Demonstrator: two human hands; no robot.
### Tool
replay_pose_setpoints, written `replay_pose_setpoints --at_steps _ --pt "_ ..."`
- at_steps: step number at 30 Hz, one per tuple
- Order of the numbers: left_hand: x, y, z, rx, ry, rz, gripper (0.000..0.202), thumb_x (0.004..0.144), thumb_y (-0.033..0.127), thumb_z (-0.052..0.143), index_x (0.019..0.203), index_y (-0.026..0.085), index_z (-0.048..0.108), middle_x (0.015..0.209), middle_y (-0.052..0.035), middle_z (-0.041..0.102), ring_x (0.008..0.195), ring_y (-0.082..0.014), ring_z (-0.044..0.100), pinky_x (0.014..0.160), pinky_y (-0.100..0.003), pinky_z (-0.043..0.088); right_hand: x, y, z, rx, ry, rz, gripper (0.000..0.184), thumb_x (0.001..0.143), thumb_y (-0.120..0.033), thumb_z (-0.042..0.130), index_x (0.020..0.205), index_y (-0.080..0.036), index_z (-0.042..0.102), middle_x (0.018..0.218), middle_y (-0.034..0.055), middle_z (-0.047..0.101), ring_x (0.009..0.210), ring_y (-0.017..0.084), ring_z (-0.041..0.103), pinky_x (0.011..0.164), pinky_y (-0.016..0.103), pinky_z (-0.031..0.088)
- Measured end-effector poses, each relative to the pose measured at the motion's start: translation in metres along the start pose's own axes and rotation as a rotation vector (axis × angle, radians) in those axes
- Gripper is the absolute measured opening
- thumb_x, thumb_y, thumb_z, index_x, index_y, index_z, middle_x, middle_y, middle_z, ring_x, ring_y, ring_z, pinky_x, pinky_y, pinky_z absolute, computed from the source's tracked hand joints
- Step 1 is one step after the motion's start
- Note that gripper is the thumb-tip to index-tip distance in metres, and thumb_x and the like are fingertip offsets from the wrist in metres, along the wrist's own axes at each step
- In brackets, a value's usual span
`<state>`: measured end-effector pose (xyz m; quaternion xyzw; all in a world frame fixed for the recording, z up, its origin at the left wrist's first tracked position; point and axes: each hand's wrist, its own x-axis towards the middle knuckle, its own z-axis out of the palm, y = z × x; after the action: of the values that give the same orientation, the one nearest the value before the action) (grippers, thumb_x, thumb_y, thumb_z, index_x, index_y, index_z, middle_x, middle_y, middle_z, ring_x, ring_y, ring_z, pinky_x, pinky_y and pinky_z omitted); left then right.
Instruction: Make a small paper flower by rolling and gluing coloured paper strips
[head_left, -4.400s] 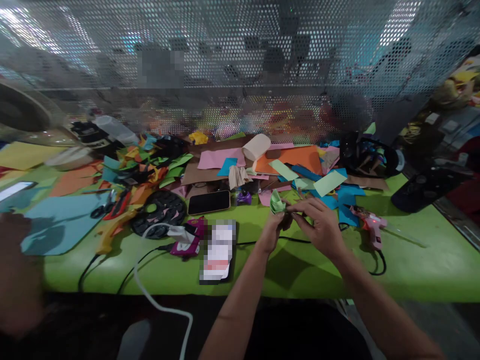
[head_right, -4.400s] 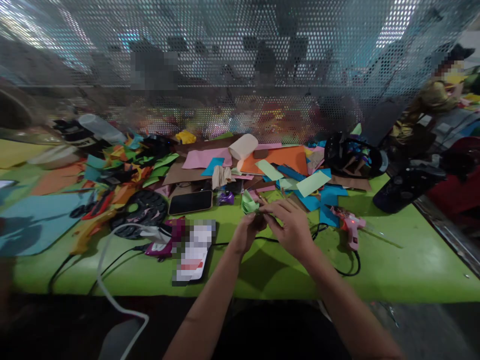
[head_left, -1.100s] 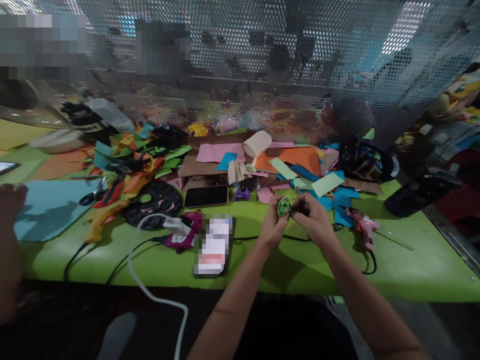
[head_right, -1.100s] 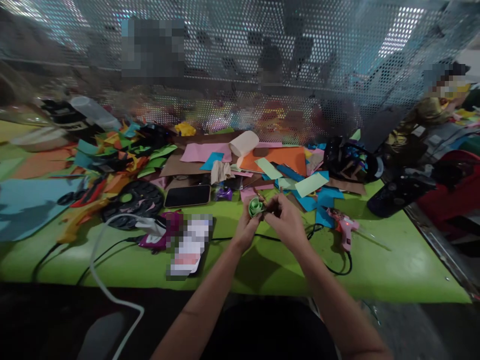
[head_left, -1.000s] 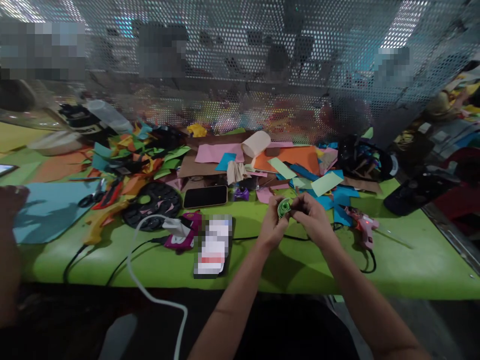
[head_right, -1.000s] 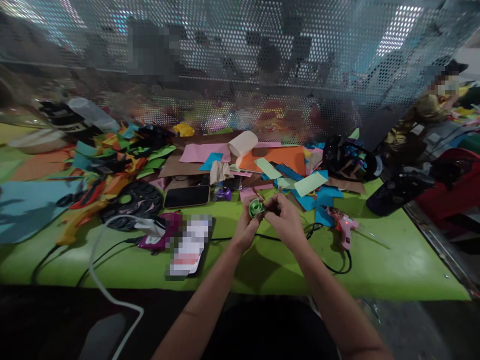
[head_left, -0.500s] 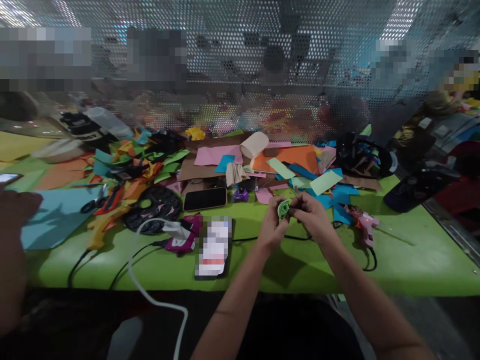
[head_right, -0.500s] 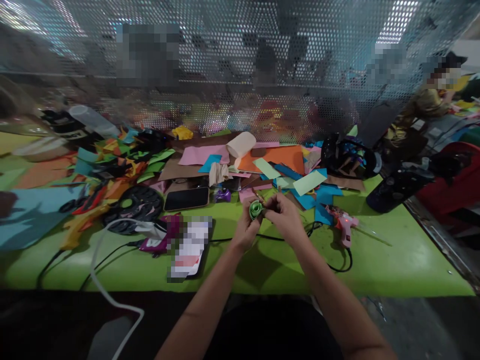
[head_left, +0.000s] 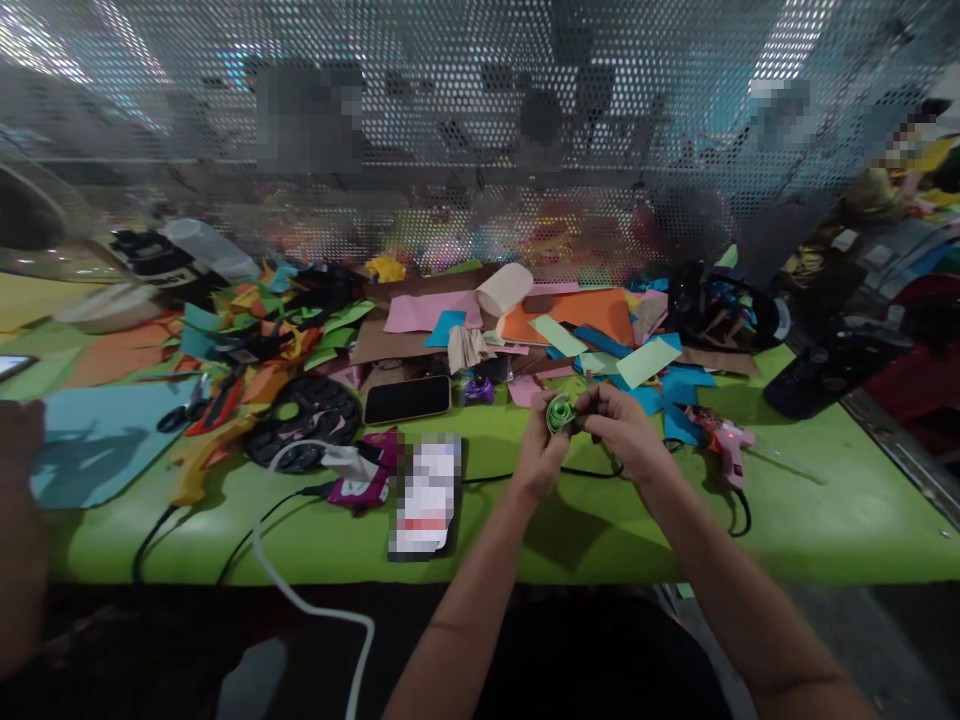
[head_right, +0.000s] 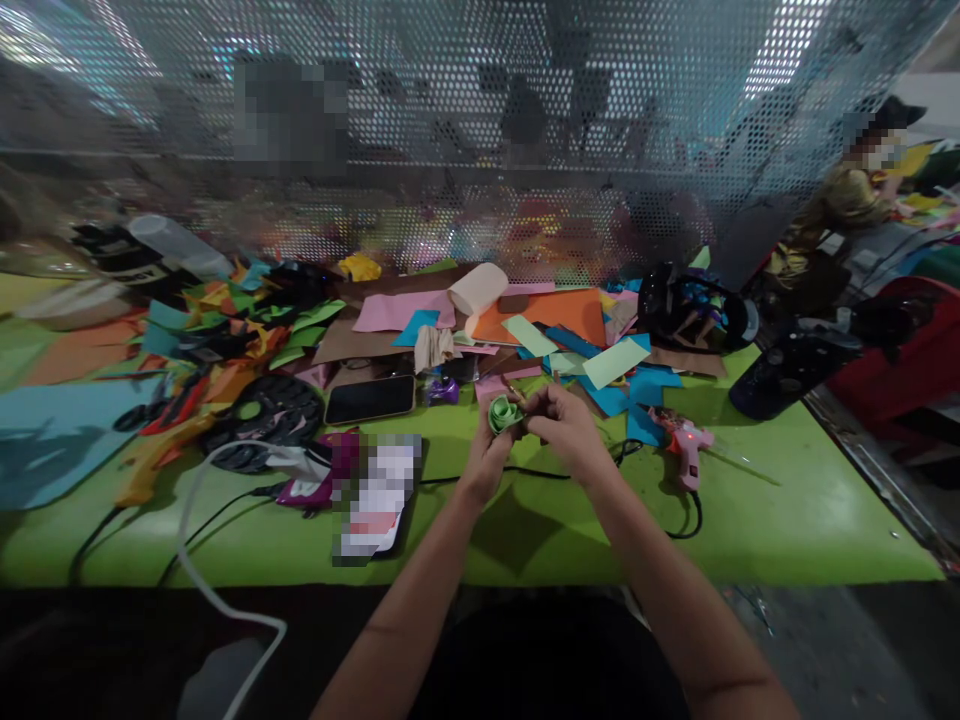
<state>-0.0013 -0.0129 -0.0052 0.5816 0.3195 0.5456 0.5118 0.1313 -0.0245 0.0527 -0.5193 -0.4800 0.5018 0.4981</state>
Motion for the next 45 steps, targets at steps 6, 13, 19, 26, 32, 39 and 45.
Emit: replay_pose_setpoints --at_steps 6,13,19,26,32,39,45 --pt "0.001 0.0 0.0 -0.07 0.011 -0.048 0.026 0.085 0.028 0.057 0.11 0.024 0.05 0.101 -0.0024 0.052 0.085 -0.0158 0.048 0.08 -0.029 0.044 -0.002 -0.003 -0.002 0.02 -0.034 0.01 0.02 0.061 -0.024 0.066 0.079 -0.021 0.058 0.064 -0.002 0.062 0.059 0.013 0.056 0.049 0.022 0.036" --pt "0.0 0.002 0.0 -0.046 0.019 -0.058 0.03 0.082 0.026 0.059 0.111 0.025 0.051 0.098 -0.0023 0.054 0.086 -0.0169 0.049 0.079 -0.029 0.044 0.0 0.0 -0.002 -0.029 -0.029 -0.081 0.019 0.063 -0.025 0.068 0.077 -0.021 0.056 0.066 -0.0034 0.061 0.061 0.014 0.058 0.055 0.025 0.043" --pt "0.004 0.005 0.001 -0.17 0.05 -0.146 0.033 0.078 0.031 0.06 0.108 0.023 0.049 0.082 0.0012 0.051 0.07 -0.013 0.045 0.066 -0.026 0.041 -0.016 0.001 -0.004 -0.436 0.094 -0.478 0.008 0.083 -0.02 0.06 0.087 -0.023 0.068 0.083 0.0024 0.069 0.074 0.018 0.063 0.065 0.029 0.048" --pt "0.007 0.001 0.002 -0.294 0.047 -0.171 0.032 0.077 0.028 0.062 0.106 0.021 0.05 0.076 0.0029 0.05 0.065 -0.0111 0.045 0.062 -0.025 0.039 -0.021 0.001 -0.007 -0.646 0.06 -0.75 0.02 0.092 -0.018 0.057 0.097 -0.026 0.074 0.091 0.0052 0.074 0.088 0.021 0.068 0.078 0.034 0.053" --pt "0.006 -0.002 0.002 -0.278 0.04 -0.192 0.034 0.076 0.026 0.062 0.107 0.021 0.049 0.08 0.0021 0.049 0.065 -0.0107 0.044 0.061 -0.025 0.038 -0.019 0.002 -0.007 -0.689 0.069 -0.761 0.023 0.093 -0.018 0.057 0.101 -0.029 0.076 0.092 0.0059 0.074 0.09 0.022 0.069 0.078 0.035 0.055" --pt "0.006 -0.002 0.002 -0.288 0.036 -0.207 0.034 0.076 0.028 0.059 0.108 0.021 0.05 0.077 0.0021 0.048 0.065 -0.0117 0.043 0.061 -0.026 0.036 -0.02 0.003 -0.007 -0.671 0.074 -0.747 0.023 0.092 -0.019 0.057 0.101 -0.029 0.076 0.091 0.0058 0.074 0.09 0.022 0.068 0.08 0.036 0.055" --pt "0.007 -0.008 0.001 -0.32 0.035 -0.207 0.034 0.076 0.026 0.063 0.107 0.021 0.05 0.077 0.0032 0.049 0.064 -0.0106 0.042 0.059 -0.025 0.035 -0.02 0.002 -0.006 -0.683 0.055 -0.775 0.024 0.092 -0.017 0.058 0.101 -0.03 0.076 0.092 0.0052 0.073 0.091 0.022 0.068 0.081 0.035 0.054"
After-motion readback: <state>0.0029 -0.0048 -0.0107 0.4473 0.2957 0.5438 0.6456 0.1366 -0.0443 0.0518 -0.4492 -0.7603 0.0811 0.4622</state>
